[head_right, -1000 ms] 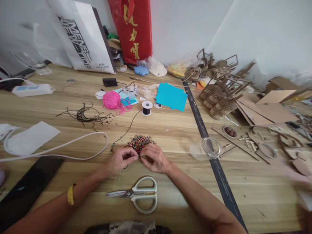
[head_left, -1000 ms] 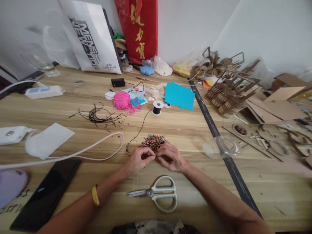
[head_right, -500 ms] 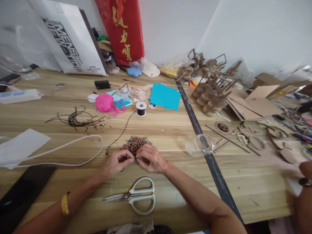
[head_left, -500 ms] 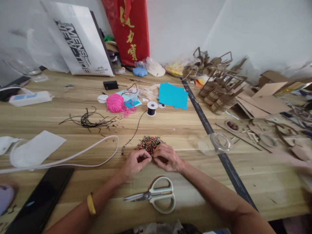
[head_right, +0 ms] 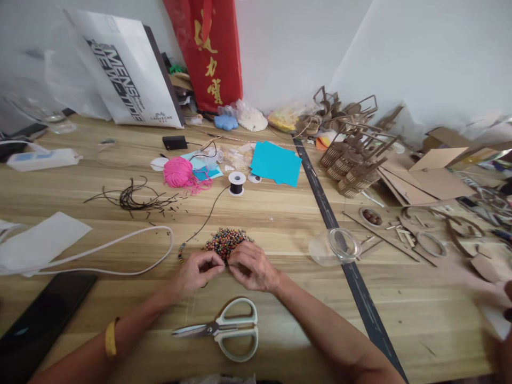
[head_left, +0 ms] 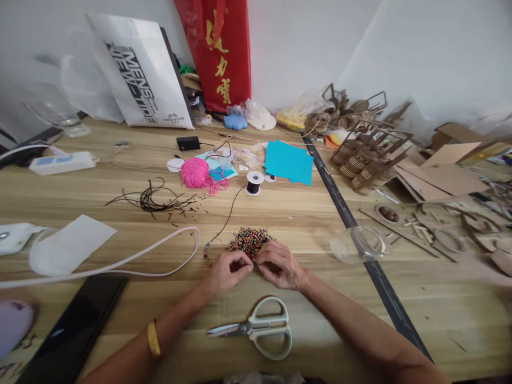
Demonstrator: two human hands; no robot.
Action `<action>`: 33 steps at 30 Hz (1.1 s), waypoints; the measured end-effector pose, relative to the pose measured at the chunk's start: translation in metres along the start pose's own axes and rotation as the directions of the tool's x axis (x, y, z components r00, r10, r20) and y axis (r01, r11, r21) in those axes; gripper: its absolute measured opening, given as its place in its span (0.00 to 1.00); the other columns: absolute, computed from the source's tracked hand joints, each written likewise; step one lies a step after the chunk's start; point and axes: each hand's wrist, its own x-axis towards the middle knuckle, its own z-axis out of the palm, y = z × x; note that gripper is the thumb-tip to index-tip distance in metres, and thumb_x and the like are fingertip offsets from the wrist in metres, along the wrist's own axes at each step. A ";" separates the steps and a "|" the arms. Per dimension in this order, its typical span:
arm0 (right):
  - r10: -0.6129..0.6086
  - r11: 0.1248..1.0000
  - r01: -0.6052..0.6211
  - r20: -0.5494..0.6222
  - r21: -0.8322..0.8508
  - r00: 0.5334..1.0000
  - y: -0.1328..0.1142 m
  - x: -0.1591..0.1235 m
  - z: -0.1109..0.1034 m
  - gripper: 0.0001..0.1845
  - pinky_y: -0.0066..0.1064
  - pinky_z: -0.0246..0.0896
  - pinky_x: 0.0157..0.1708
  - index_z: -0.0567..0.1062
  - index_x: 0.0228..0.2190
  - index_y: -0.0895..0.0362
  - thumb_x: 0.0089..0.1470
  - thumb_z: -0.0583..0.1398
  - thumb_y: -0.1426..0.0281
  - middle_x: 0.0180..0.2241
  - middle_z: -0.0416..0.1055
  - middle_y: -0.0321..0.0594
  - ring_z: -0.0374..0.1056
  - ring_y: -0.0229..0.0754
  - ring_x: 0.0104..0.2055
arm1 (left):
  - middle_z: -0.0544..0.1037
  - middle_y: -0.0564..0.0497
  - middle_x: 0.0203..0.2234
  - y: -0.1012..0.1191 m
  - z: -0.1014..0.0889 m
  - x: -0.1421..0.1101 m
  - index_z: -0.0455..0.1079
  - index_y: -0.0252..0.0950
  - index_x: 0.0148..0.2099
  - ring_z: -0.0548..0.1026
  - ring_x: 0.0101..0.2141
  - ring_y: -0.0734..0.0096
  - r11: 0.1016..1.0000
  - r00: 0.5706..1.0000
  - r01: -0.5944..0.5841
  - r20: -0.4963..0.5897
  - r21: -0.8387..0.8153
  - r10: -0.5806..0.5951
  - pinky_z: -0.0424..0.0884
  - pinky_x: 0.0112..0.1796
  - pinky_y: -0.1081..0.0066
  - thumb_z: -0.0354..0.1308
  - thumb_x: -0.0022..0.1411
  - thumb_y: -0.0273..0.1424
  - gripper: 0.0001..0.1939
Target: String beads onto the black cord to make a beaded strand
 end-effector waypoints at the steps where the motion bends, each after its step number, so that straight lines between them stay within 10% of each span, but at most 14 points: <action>1: -0.001 1.000 0.001 0.002 0.000 1.000 0.000 0.000 0.000 0.05 0.34 0.65 0.37 0.69 0.35 0.57 0.54 0.58 0.76 0.32 0.71 0.43 0.67 0.40 0.36 | 0.69 0.55 0.18 -0.001 0.000 0.000 0.70 0.32 0.27 0.62 0.21 0.78 1.000 1.000 -0.002 0.001 -0.006 0.002 0.58 0.23 0.78 0.56 0.54 0.30 0.07; 33: 0.001 0.999 -0.002 0.016 0.034 1.000 0.000 -0.002 0.000 0.07 0.36 0.66 0.37 0.70 0.36 0.58 0.53 0.59 0.77 0.32 0.71 0.44 0.67 0.41 0.36 | 0.70 0.55 0.19 -0.004 0.001 -0.002 0.70 0.31 0.28 0.63 0.22 0.79 0.999 1.000 -0.031 0.001 0.032 0.031 0.59 0.25 0.78 0.56 0.55 0.28 0.06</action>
